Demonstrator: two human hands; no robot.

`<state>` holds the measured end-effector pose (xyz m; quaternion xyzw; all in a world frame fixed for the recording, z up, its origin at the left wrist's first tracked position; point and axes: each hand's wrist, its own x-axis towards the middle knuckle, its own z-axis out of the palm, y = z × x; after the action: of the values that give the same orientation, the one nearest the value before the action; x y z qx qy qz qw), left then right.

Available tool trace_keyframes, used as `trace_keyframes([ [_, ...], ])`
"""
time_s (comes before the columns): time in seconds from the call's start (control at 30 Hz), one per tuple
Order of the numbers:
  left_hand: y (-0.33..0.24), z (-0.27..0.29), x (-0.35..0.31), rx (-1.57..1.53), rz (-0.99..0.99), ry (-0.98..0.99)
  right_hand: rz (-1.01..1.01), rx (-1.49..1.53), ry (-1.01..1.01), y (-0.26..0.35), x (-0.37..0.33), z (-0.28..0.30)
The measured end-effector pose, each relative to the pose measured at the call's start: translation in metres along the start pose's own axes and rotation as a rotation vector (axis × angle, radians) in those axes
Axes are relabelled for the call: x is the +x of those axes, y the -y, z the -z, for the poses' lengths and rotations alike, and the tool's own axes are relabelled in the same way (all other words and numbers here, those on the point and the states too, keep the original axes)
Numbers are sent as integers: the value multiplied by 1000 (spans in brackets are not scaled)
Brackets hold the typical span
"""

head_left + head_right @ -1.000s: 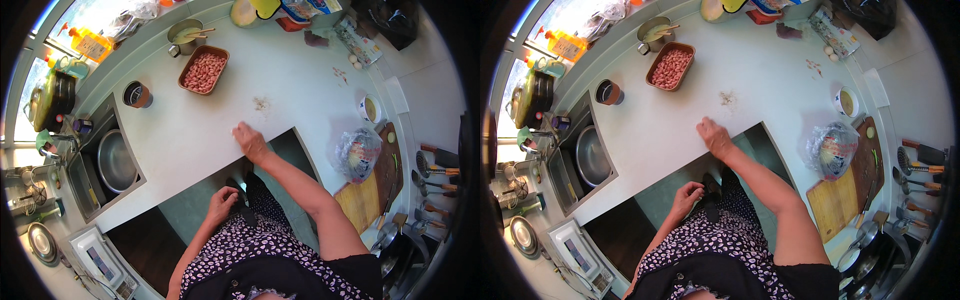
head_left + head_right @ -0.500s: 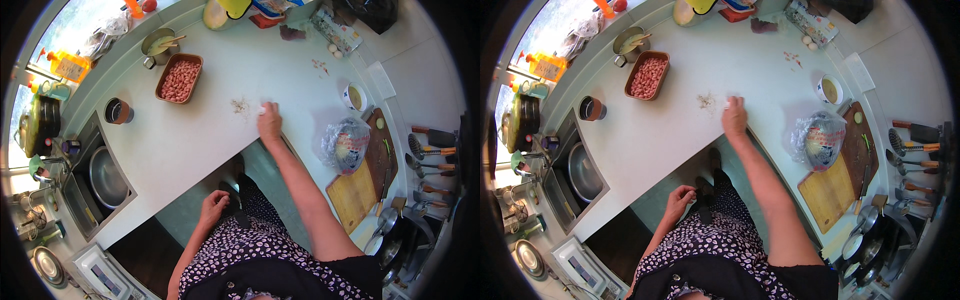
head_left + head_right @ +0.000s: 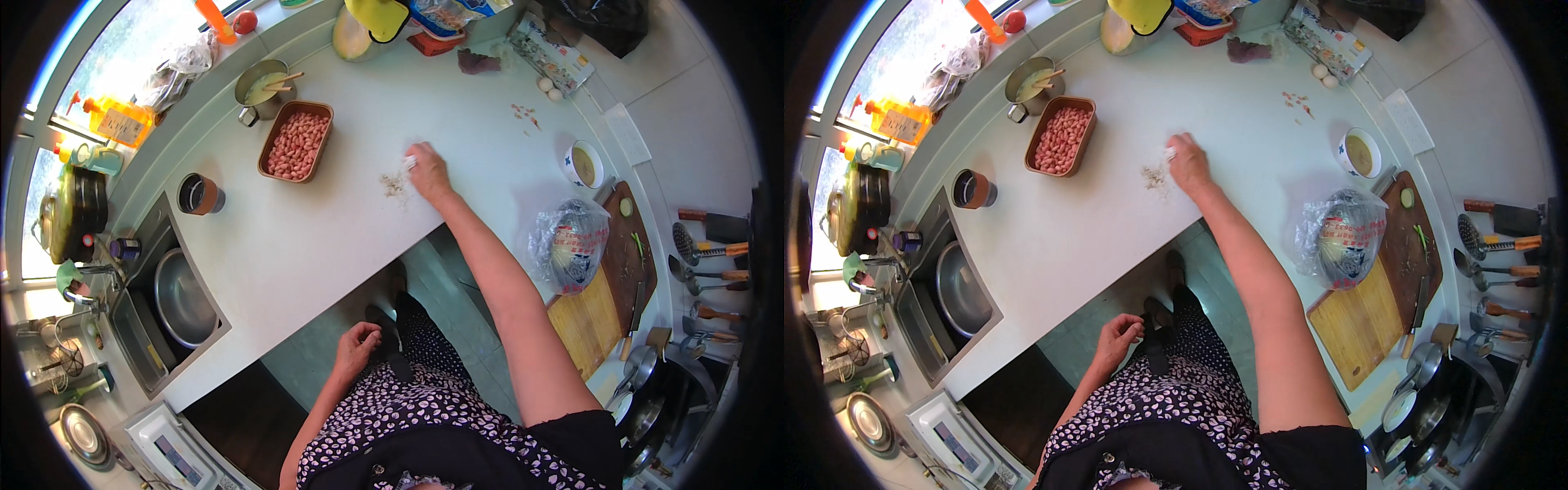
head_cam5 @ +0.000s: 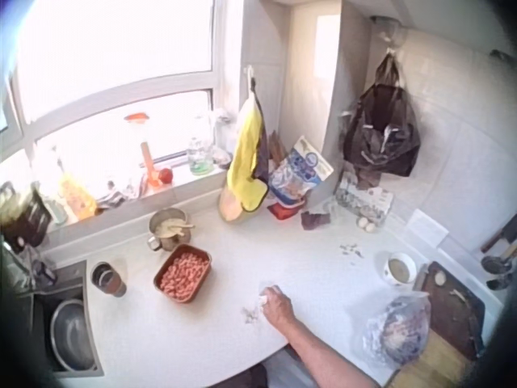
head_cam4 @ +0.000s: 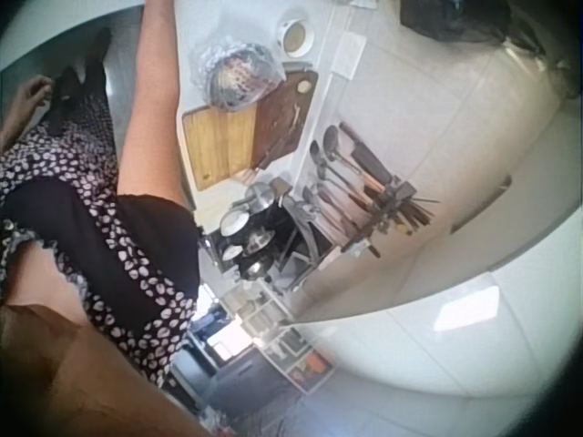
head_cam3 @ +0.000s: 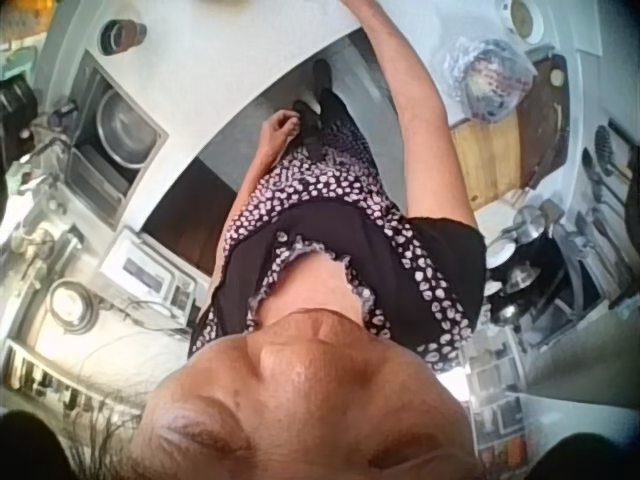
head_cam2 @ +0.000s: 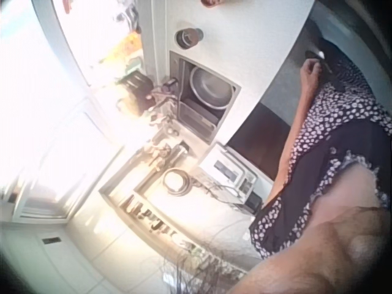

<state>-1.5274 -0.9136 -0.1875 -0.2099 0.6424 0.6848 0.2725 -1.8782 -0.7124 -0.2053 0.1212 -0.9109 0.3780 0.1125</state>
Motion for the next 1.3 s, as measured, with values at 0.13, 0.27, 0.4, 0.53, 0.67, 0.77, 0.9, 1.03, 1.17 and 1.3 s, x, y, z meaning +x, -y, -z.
trace_keyframes([
  [0.13,-6,-3,4,-1,-6,13,73,67,233,13,6,12],
  [0.27,-6,-2,4,50,-7,6,17,34,-14,-9,30,32],
  [0.4,-10,-6,4,39,-11,-23,-295,459,289,-4,11,45],
  [0.53,-10,-5,7,-1,1,-12,-715,1254,287,27,-2,82],
  [0.67,-15,-5,10,19,-11,0,-763,1513,254,30,-12,87],
  [0.77,-18,-7,16,35,-25,4,-680,1377,189,36,-10,88],
  [0.9,-16,-12,16,58,-13,7,-214,331,123,10,-24,39],
  [1.03,-13,-7,18,34,1,-15,-56,209,-98,57,-5,59],
  [1.17,-12,-6,21,90,10,7,-75,-13,139,25,-22,35],
  [1.3,-22,-5,22,97,10,-3,-78,133,67,27,-12,46],
])
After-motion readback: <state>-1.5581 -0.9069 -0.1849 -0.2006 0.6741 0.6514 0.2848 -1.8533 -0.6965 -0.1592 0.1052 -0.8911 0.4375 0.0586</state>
